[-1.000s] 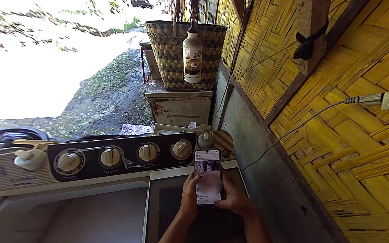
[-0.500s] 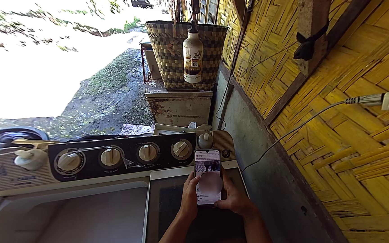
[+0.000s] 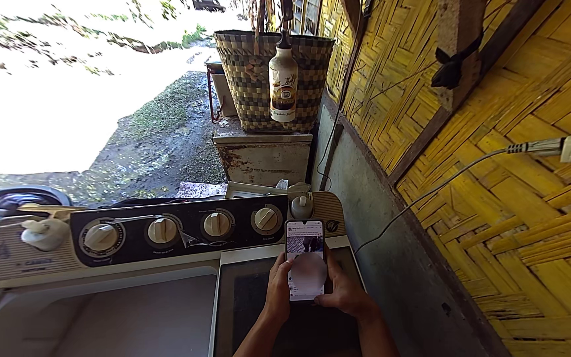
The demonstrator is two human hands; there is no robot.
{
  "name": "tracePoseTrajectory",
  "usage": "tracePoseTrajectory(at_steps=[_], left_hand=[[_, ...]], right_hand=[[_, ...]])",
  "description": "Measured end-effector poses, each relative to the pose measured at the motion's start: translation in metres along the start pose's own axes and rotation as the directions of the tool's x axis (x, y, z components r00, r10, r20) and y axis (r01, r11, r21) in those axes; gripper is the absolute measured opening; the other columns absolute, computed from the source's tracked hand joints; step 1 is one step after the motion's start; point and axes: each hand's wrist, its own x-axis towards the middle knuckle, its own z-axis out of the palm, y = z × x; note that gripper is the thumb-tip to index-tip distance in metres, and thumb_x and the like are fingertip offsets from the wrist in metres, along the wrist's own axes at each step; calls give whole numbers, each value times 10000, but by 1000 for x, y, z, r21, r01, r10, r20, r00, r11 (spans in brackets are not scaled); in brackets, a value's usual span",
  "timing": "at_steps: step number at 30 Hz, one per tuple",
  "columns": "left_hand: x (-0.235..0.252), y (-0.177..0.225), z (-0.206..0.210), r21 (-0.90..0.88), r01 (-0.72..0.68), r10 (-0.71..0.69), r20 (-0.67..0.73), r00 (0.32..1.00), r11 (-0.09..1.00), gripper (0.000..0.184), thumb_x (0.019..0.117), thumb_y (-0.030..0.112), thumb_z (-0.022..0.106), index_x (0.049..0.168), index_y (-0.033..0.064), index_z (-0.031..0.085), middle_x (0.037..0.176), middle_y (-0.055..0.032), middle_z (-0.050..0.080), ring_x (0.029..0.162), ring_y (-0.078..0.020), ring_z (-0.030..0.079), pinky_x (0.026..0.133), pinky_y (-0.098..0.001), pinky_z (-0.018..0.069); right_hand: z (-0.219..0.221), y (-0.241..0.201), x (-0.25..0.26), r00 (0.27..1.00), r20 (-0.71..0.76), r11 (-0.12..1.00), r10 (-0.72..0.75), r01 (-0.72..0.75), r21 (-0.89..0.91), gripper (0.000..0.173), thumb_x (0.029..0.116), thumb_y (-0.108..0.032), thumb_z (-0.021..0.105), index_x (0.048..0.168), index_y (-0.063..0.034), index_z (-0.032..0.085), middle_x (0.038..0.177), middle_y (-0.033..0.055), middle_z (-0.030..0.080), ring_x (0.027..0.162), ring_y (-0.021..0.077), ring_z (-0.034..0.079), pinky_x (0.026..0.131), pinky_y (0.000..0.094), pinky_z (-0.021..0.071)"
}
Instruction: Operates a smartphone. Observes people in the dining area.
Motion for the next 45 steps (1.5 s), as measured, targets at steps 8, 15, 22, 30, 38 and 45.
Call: tracePoseTrajectory(at_steps=[8, 15, 22, 30, 38, 45], left_hand=[[0, 0, 0, 5, 2, -2, -1, 1000, 1000, 445, 1001, 202, 317, 1359, 13, 503, 1168, -64, 663, 1035, -85, 664, 895, -278, 568], [-1, 1, 0, 2, 8, -8, -3, 1000, 1000, 438, 1000, 195, 313, 1350, 15, 506, 1154, -59, 666, 1022, -80, 667, 886, -275, 573], [-1, 2, 1, 0, 10, -10, -4, 1000, 1000, 438, 1006, 199, 309, 1353, 12, 500, 1148, -60, 668, 1010, -82, 674, 879, -275, 577], [-1, 1, 0, 2, 8, -8, 2, 1000, 1000, 444, 1001, 199, 316, 1364, 15, 496, 1174, -64, 661, 1033, -85, 666, 894, -274, 570], [-1, 2, 1, 1, 15, -15, -3, 1000, 1000, 435, 1007, 197, 311, 1354, 19, 502, 1155, -62, 666, 1018, -81, 669, 884, -276, 574], [-1, 2, 1, 4, 10, -10, -5, 1000, 1000, 428, 1006, 200, 315, 1340, 16, 510, 1144, -57, 668, 1016, -80, 669, 881, -270, 573]], right_hand=[[0, 0, 0, 1000, 0, 1000, 3, -3, -16, 1284, 637, 214, 657, 1578, -33, -181, 1555, 143, 394, 1323, 171, 568, 1048, 353, 547], [0, 1, 0, 1000, 6, 1000, -1, 1, 6, 1276, 638, 223, 648, 1576, -29, -178, 1557, 149, 393, 1333, 180, 560, 1072, 359, 532], [-1, 1, 0, 1000, 18, 1000, 0, 0, 5, 1275, 644, 227, 645, 1575, -35, -186, 1548, 148, 406, 1322, 190, 572, 1056, 372, 544], [-1, 1, 0, 1000, 12, 1000, -2, 2, 1, 1275, 645, 225, 646, 1576, -35, -187, 1562, 148, 388, 1334, 189, 561, 1067, 368, 537], [0, 1, 0, 1000, 6, 1000, -3, 3, -6, 1275, 642, 223, 647, 1578, -35, -180, 1560, 147, 390, 1332, 187, 563, 1061, 364, 541], [-1, 1, 0, 1000, 12, 1000, -5, 5, 0, 1276, 644, 227, 646, 1577, -34, -185, 1560, 150, 391, 1333, 184, 563, 1076, 361, 530]])
